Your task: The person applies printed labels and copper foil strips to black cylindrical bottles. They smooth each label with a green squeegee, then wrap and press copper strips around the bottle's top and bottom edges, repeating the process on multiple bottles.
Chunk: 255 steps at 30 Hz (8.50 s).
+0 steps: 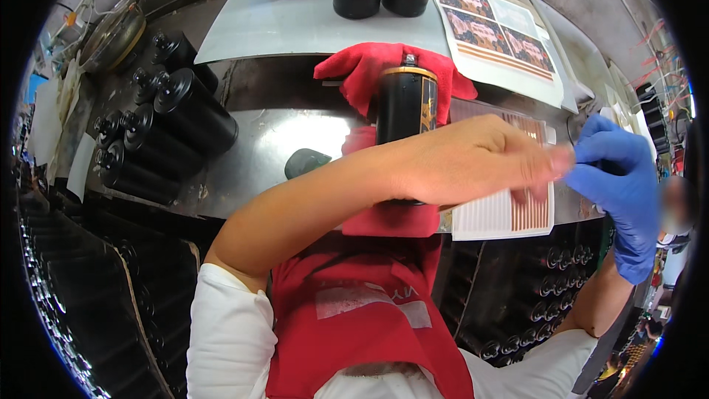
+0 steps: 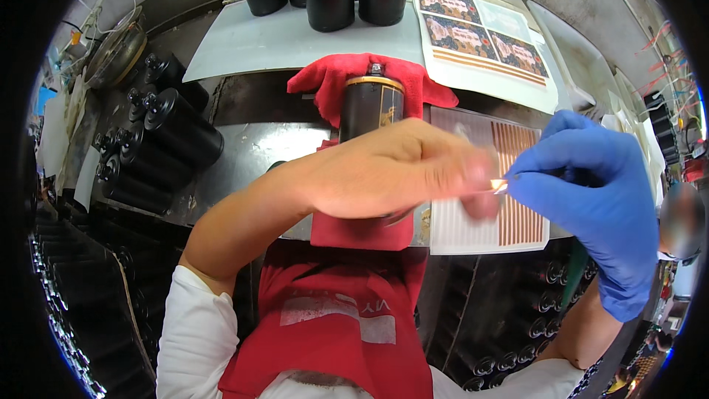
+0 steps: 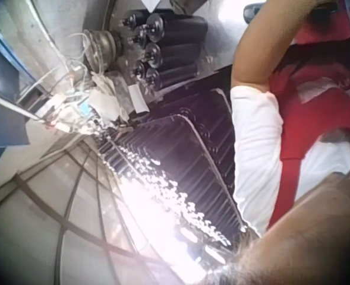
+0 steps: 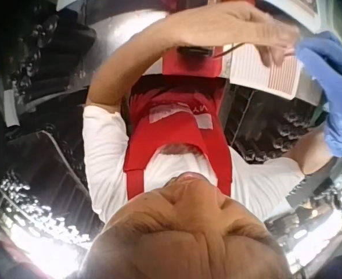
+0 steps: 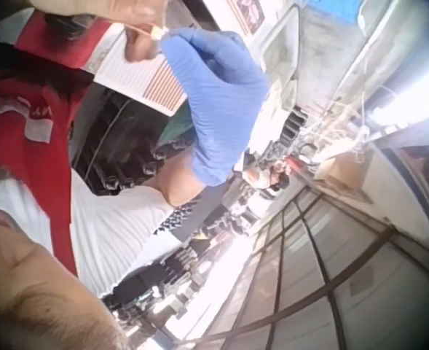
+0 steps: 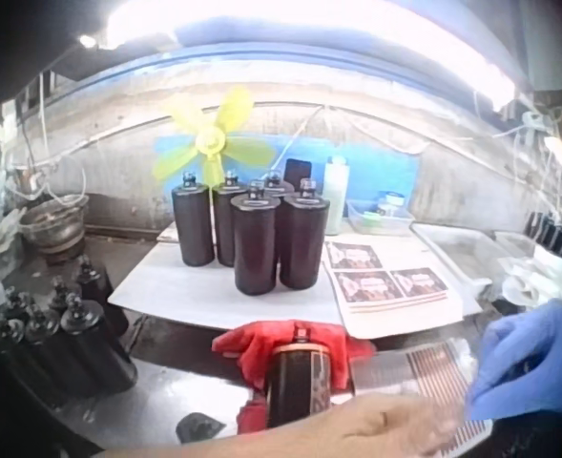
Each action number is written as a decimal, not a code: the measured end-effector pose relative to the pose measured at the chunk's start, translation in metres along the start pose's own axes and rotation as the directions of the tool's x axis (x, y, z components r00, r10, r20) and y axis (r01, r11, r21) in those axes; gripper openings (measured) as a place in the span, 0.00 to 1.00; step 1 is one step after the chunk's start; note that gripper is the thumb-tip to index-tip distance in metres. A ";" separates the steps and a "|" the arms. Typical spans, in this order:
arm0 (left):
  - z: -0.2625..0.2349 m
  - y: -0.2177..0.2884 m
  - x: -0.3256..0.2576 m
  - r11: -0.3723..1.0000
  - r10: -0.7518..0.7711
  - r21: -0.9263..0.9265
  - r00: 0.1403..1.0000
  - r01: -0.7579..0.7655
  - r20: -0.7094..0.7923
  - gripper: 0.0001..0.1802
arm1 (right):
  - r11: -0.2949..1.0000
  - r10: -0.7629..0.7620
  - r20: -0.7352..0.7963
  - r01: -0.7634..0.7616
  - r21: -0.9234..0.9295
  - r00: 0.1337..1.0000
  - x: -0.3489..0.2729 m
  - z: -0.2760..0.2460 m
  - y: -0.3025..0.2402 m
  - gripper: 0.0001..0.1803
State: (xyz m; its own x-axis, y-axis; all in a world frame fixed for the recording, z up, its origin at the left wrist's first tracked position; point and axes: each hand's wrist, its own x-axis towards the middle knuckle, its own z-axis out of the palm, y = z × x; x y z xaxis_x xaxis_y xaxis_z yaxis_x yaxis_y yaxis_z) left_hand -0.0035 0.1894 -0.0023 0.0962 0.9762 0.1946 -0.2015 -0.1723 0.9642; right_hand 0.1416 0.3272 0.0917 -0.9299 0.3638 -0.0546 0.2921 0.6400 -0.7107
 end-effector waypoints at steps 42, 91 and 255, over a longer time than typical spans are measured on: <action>0.035 -0.128 -0.099 0.993 -0.010 0.041 0.428 0.108 -0.904 0.16 | 0.641 0.419 0.236 -0.470 0.607 0.877 -0.016 0.122 0.178 0.05; 0.007 -0.138 -0.093 0.987 0.040 0.148 0.813 0.057 -0.581 0.44 | 0.558 0.290 0.332 -0.441 0.703 0.897 -0.012 0.108 0.175 0.04; -0.003 -0.130 -0.107 0.629 0.077 0.665 0.819 0.403 -0.569 0.57 | 0.719 0.368 -0.206 -0.137 0.681 0.907 -0.038 0.197 0.128 0.17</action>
State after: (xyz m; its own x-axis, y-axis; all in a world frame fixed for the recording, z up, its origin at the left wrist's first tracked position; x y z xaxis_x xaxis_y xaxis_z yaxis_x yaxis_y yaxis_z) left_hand 0.0094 0.1078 -0.1486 -0.4916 0.8609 0.1314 0.5601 0.1970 0.8047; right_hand 0.1708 0.2621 -0.1352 -0.6895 0.7050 -0.1663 0.1853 -0.0502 -0.9814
